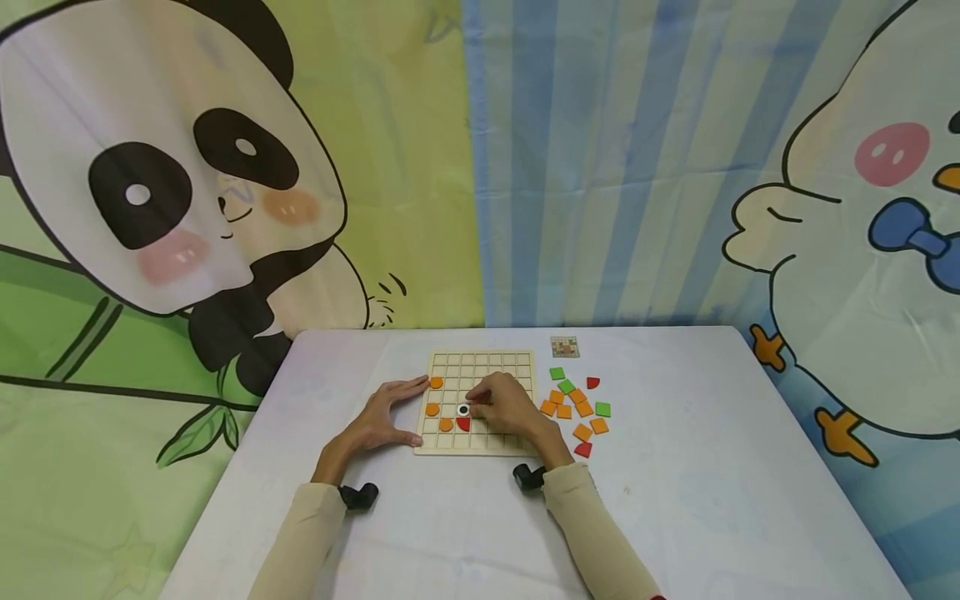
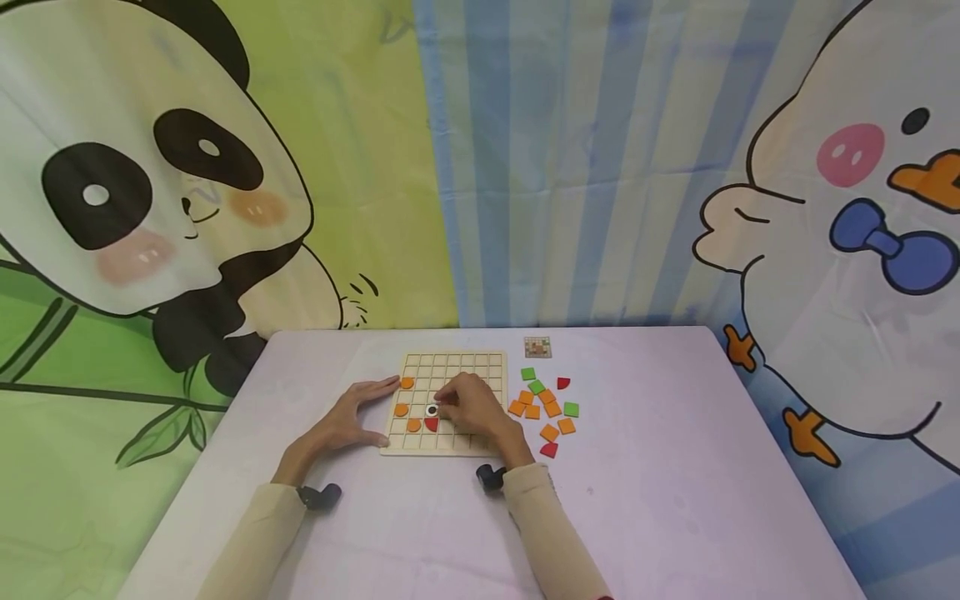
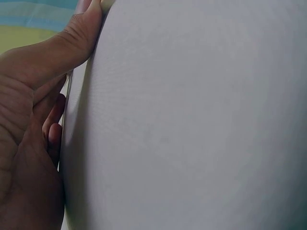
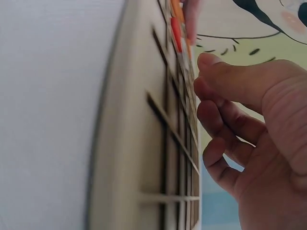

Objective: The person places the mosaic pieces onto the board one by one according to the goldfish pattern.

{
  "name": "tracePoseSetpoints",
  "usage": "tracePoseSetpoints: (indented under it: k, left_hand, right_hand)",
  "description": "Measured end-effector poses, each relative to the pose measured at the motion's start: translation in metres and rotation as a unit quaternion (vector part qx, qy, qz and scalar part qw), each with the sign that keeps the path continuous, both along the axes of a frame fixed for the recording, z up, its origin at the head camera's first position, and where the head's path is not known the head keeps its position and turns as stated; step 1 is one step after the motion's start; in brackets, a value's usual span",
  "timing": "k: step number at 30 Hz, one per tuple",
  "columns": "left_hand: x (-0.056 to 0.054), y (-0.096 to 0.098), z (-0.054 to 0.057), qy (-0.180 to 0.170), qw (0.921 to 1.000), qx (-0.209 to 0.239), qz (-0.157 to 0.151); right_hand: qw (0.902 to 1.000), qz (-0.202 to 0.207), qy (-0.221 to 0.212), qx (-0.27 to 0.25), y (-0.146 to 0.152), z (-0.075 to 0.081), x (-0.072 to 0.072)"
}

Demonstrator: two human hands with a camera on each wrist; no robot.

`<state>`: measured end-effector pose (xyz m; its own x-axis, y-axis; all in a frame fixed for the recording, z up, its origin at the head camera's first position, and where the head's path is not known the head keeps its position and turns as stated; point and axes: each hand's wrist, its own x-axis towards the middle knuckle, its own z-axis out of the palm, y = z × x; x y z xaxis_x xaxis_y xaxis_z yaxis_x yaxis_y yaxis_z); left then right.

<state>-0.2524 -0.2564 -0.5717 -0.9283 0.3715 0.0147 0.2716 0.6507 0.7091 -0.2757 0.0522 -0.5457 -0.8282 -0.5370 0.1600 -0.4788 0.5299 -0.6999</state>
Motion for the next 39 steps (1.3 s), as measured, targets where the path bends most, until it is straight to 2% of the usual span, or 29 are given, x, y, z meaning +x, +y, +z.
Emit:
tracePoseSetpoints:
  k: [10,16,23,28,39]
  left_hand:
    - [0.0,-0.001,-0.002,0.002,1.0,0.002,0.0]
    - [0.0,-0.002,-0.003,0.004,1.0,0.002,-0.005]
    - [-0.001,-0.001,-0.003,0.002,1.0,0.001,-0.006]
    - [-0.001,-0.001,-0.001,0.004,1.0,-0.002,-0.009]
    - [-0.002,-0.001,-0.002,0.013,0.9998,-0.007,-0.013]
  right_hand:
    - [0.9994,-0.033,0.003,-0.007,0.026,0.015,0.001]
    - [0.9987,-0.05,-0.014,-0.005,0.047,0.017,0.002]
    - [0.9983,-0.056,-0.006,-0.014,0.076,0.018,0.0]
    - [0.9971,-0.067,-0.025,-0.027,0.101,0.022,0.0]
    - [0.9932,-0.096,-0.053,0.039,0.154,0.028,0.004]
